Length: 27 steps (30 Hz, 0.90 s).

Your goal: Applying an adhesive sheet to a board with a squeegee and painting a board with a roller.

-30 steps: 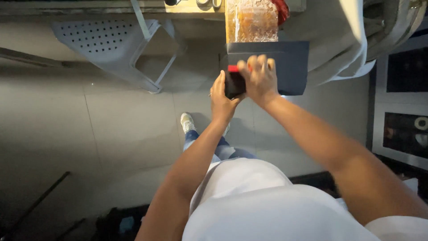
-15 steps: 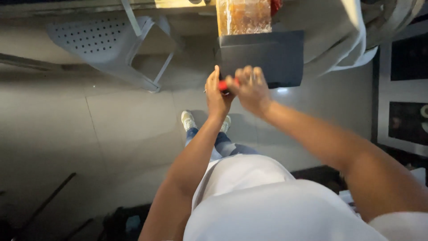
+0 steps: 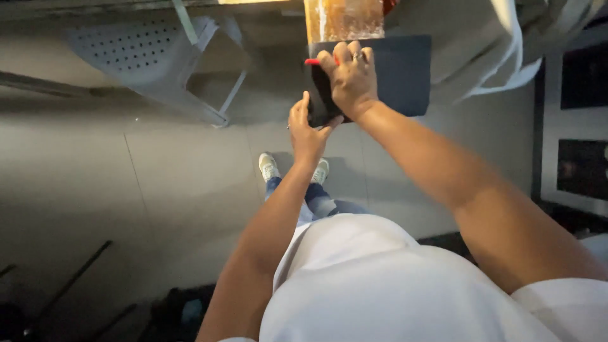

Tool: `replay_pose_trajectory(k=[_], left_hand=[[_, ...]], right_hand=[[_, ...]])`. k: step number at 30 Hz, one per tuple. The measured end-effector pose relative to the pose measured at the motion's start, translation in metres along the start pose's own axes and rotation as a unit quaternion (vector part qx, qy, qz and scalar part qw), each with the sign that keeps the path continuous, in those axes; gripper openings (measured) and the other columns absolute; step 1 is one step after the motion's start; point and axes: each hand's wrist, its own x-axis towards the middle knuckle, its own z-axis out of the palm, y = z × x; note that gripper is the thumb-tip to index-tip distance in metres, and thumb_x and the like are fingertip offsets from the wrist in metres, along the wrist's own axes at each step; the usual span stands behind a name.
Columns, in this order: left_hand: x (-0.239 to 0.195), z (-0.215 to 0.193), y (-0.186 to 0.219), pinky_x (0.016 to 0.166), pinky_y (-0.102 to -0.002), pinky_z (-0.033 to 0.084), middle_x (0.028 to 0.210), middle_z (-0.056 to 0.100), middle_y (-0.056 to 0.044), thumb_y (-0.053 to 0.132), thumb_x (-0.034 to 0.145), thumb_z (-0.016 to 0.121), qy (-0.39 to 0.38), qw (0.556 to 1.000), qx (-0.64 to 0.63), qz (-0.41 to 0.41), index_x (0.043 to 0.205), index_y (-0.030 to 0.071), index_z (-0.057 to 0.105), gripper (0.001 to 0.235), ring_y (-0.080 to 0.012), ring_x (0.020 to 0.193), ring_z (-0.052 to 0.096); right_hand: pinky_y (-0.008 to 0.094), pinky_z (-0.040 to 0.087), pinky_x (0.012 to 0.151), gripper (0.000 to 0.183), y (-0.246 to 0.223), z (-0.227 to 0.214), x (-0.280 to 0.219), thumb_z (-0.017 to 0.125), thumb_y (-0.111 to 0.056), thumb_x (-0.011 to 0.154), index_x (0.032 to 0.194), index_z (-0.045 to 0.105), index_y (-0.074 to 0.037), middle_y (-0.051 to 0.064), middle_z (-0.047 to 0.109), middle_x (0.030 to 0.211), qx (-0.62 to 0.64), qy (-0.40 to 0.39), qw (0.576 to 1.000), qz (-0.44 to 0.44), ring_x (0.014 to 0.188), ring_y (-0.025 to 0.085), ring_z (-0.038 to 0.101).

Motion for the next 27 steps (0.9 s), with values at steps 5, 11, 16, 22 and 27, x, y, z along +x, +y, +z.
replay_pose_trajectory(k=[5,11,16,22,27], left_hand=[[-0.003,0.023,-0.058,0.107,-0.039,0.048,0.128,0.057,-0.011,0.021,0.058,0.100,0.055,0.995,0.028,0.079,0.154,0.016,0.050,0.109,-0.0311,0.120,0.061],[0.000,0.007,-0.024,0.105,-0.041,0.051,0.126,0.057,-0.012,0.038,0.065,0.100,0.039,0.998,-0.007,0.058,0.151,0.013,0.053,0.101,-0.0312,0.118,0.061],[0.000,0.016,-0.053,0.103,-0.039,0.053,0.128,0.055,-0.013,0.020,0.061,0.100,0.036,0.997,0.020,0.069,0.154,0.015,0.049,0.107,-0.0329,0.120,0.061],[-0.003,-0.007,-0.005,0.091,-0.044,0.063,0.129,0.055,-0.019,0.029,0.069,0.099,-0.003,0.999,-0.047,0.025,0.151,0.009,0.051,0.097,-0.0407,0.116,0.062],[-0.006,-0.011,0.005,0.101,-0.047,0.054,0.130,0.055,-0.016,0.030,0.065,0.099,0.008,0.998,-0.034,0.054,0.153,0.012,0.050,0.103,-0.0369,0.119,0.060]], right_hand=[[0.046,0.041,0.082,0.030,-0.025,-0.029,-0.062,0.062,-0.014,0.089,0.116,0.055,-0.026,0.004,0.042,0.103,0.090,-0.028,0.992,-0.079,0.097,0.030,0.047],[0.045,0.037,0.074,0.024,-0.002,0.004,-0.009,0.057,-0.011,0.091,0.111,0.050,-0.023,0.003,0.038,0.094,0.065,-0.011,0.998,-0.025,0.087,0.029,0.044],[0.045,0.041,0.079,0.025,-0.026,-0.046,-0.067,0.061,-0.014,0.089,0.112,0.058,-0.025,0.004,0.044,0.100,0.074,0.007,0.995,-0.069,0.092,0.028,0.048],[0.037,0.041,0.073,0.004,0.008,-0.061,-0.073,0.052,-0.020,0.108,0.109,0.055,-0.022,-0.004,0.042,0.092,0.133,-0.005,0.991,0.010,0.082,0.021,0.047],[0.044,0.039,0.075,0.023,0.015,-0.012,-0.059,0.059,-0.016,0.091,0.110,0.054,-0.028,0.002,0.042,0.095,0.048,0.016,0.997,-0.056,0.087,0.027,0.048]])
